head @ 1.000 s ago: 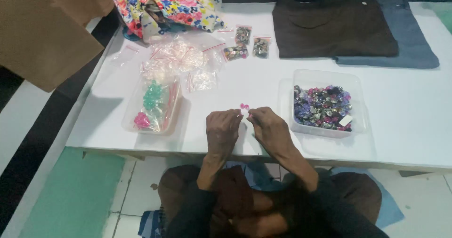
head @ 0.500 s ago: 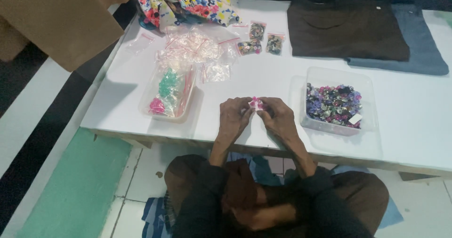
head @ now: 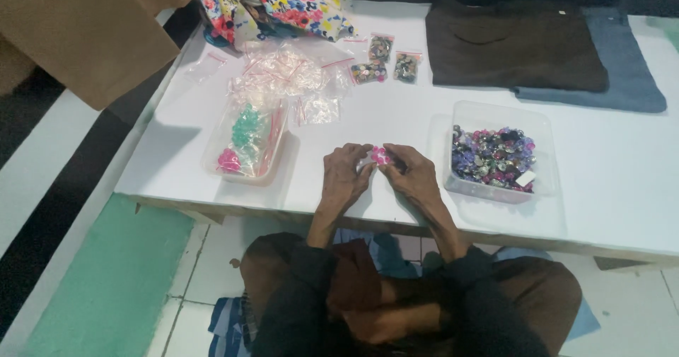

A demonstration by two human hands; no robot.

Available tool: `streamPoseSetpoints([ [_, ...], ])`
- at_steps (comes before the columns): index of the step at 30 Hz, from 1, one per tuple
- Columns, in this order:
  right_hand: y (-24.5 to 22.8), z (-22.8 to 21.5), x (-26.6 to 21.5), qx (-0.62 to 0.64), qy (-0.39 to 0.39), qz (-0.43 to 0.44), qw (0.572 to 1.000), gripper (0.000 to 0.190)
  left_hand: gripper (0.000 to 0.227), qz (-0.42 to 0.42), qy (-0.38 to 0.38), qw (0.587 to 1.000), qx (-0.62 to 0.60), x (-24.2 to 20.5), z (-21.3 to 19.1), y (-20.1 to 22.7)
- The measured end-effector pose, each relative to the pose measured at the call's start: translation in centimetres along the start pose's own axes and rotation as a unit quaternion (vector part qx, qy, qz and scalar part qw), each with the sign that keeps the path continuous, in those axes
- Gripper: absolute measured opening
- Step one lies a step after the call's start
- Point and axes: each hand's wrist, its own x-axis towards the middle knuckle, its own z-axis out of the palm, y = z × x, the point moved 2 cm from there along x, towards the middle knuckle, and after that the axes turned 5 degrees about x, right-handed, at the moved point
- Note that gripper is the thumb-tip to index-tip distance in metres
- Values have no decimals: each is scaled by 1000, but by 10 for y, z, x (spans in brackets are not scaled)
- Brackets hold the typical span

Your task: Sorting small decorative buttons from a container and placing them into plastic bags

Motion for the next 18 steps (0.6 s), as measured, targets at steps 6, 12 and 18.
streamPoseSetpoints([
  [6,-8,0,0,11,35,-19,999,58,41,10,20,999,-23,4,-5,5],
  [12,-59,-7,-23,-55,176,-189,964,37,37,12,81,994,-77,-5,-23,30],
  [18,-54,-116,-34,-126,257,-237,928,11,20,132,132,975,-122,3,-20,89],
])
